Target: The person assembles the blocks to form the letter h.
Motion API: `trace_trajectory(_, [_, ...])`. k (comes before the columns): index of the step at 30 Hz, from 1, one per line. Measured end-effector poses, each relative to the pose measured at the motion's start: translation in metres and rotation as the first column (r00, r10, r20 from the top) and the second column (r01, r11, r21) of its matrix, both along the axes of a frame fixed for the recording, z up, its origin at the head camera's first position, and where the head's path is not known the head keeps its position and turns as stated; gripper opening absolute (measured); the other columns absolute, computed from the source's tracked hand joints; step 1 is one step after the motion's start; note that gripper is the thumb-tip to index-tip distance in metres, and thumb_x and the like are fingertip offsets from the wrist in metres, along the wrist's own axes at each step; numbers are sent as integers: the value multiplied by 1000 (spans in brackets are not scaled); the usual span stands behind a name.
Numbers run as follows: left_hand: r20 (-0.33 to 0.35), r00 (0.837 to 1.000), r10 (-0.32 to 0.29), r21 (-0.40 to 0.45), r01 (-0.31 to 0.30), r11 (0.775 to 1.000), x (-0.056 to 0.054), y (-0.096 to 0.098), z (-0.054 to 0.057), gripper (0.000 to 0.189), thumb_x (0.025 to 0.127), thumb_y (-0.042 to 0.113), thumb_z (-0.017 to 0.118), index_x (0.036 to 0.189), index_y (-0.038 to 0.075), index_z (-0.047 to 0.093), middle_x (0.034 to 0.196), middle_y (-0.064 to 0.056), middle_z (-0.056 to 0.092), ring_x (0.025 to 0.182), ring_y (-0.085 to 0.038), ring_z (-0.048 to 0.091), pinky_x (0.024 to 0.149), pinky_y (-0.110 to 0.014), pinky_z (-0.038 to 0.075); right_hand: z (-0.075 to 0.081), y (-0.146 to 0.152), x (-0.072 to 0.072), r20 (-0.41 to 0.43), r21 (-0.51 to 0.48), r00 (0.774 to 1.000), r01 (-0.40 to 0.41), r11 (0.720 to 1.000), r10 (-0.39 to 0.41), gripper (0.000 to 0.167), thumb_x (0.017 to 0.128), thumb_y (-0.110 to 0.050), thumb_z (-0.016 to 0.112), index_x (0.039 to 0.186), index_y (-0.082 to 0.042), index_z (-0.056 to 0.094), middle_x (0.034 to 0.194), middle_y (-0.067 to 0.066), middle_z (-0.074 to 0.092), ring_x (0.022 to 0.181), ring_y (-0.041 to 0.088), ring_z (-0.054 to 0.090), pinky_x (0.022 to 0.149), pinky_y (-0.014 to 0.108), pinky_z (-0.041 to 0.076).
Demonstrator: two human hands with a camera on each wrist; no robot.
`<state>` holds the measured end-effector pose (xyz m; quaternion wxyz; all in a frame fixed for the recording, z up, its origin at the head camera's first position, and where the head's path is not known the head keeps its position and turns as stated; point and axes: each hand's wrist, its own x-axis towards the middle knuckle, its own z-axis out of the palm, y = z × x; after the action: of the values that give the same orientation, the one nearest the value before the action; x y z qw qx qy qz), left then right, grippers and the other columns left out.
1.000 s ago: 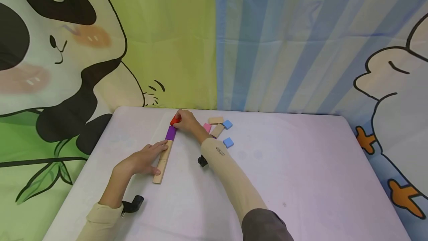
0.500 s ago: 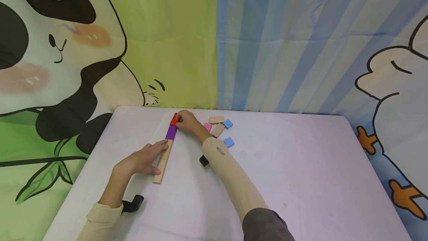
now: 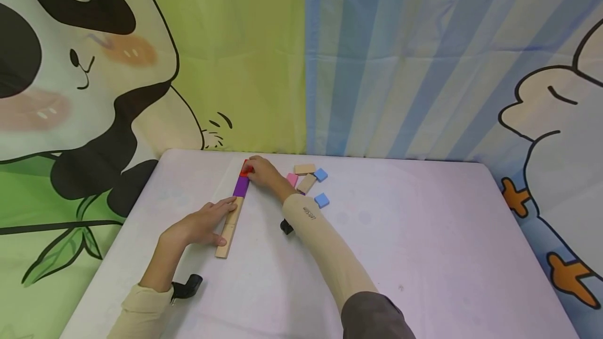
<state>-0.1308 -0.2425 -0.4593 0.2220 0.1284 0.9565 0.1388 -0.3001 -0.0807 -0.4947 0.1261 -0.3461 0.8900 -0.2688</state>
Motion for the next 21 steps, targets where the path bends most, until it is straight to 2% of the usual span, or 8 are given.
trace_trajectory(7, [5,1000,-1,1,1,1000,-1,1,0,90,75,28,81,150,10,34,163,-5,20,136,-35,38,98,-52,49,-2,0,0,41,9,999,21,1000,-21,19,96,-7,56,111,-6,67,141,12,54,143,25,38,120,36,30])
trace_trajectory(10, [13,1000,3,-3,-3,1000,-1,1,1,91,75,28,81,151,11,33,163,-5,20,136,-35,38,98,-53,49,3,2,1,22,38,1000,-1,999,0,24,97,-6,55,118,-7,66,150,14,45,146,27,33,121,39,27])
trace_trajectory(15, [32,999,28,-14,-28,1000,-2,0,2,95,73,29,82,152,14,31,163,-3,21,134,-32,39,98,-53,49,26,15,2,-50,32,997,-61,998,62,35,97,-8,55,132,-9,59,158,19,29,147,33,27,121,46,24])
trace_trajectory(18, [34,999,27,-5,-27,1000,-2,0,3,95,74,30,81,152,15,31,163,-3,21,134,-31,40,98,-53,49,44,33,8,-88,8,993,-78,997,79,36,97,-11,56,134,-8,57,156,20,32,146,34,31,120,48,27])
trace_trajectory(21, [34,999,30,0,-30,1000,-1,0,3,93,75,30,81,152,15,31,162,-3,22,134,-32,40,98,-54,49,58,59,23,-103,5,992,-77,997,78,37,98,-15,57,135,-10,55,156,17,35,145,33,33,119,48,29])
